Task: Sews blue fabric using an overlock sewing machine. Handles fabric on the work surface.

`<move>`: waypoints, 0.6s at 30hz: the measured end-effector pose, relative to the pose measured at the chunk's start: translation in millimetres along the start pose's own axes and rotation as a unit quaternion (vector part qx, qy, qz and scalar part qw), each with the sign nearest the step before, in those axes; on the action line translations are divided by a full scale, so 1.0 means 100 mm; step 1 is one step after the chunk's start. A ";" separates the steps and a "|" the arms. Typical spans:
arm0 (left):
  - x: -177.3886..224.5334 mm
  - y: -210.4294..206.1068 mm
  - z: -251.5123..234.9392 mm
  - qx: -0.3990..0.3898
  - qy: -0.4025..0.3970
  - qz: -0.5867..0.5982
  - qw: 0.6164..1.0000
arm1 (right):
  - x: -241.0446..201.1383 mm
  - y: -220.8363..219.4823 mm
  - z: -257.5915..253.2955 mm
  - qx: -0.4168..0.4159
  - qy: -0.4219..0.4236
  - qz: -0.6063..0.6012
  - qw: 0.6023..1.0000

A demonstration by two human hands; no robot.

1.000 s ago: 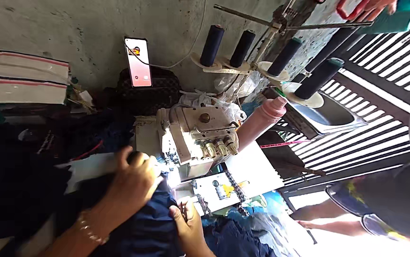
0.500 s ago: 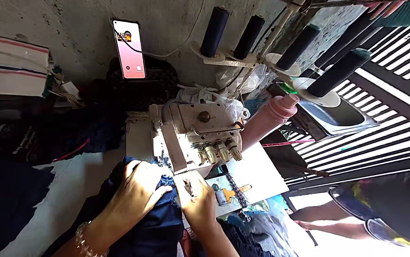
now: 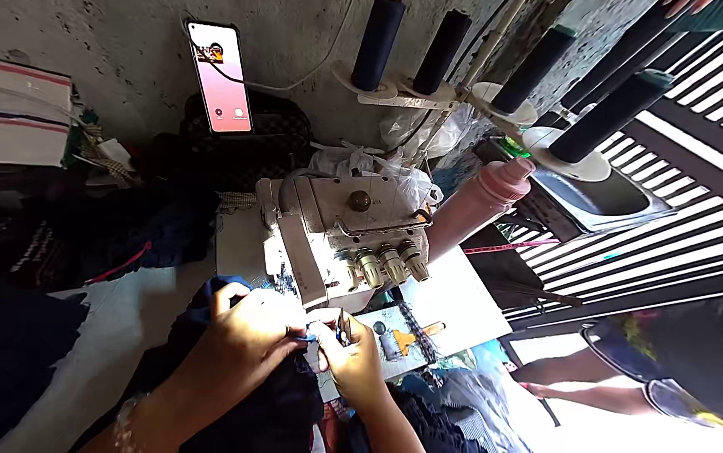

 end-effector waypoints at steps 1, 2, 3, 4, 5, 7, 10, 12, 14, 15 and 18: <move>-0.04 -0.01 -0.02 -0.012 0.014 0.008 1.000 | -0.02 0.01 0.00 0.006 0.018 0.010 1.000; -0.09 -0.01 -0.04 -0.021 0.026 0.005 0.999 | -0.03 0.03 0.00 0.016 0.032 0.020 0.999; -0.12 -0.02 -0.05 -0.028 0.034 -0.001 0.999 | -0.04 0.05 0.01 0.031 0.048 0.031 0.998; -0.15 -0.02 -0.05 -0.032 0.039 0.001 0.999 | -0.06 0.07 0.01 0.048 0.066 0.044 0.996; -0.17 -0.03 -0.05 -0.035 0.043 0.012 0.998 | -0.07 0.08 0.02 0.064 0.086 0.056 0.993; -0.19 -0.04 -0.06 -0.035 0.049 0.033 0.998 | -0.10 0.11 0.04 0.093 0.128 0.072 0.985; -0.22 -0.04 -0.07 -0.033 0.070 0.047 0.996 | -0.13 0.11 0.06 0.101 0.162 0.068 0.979; -0.27 -0.04 -0.06 -0.032 0.078 0.072 0.994 | -0.10 0.11 0.05 0.095 0.147 0.045 0.983; -0.31 -0.04 -0.05 -0.029 0.083 0.093 0.992 | -0.05 0.10 0.02 0.088 0.115 0.019 0.989; -0.32 -0.04 -0.05 -0.028 0.082 0.091 0.992 | -0.03 0.09 0.01 0.082 0.101 0.014 0.991; -0.29 -0.02 -0.08 -0.029 0.078 0.053 0.995 | -0.11 0.05 0.00 0.046 0.112 0.065 0.991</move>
Point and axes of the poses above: each hand's wrist, its own z-axis away from the middle knuckle, its own y-axis out of the back of the hand, x = y × z, the point moved 9 cm from there along -z, towards the middle knuckle, and after that the axes turned 12 degrees about z, right-handed, at the moved point
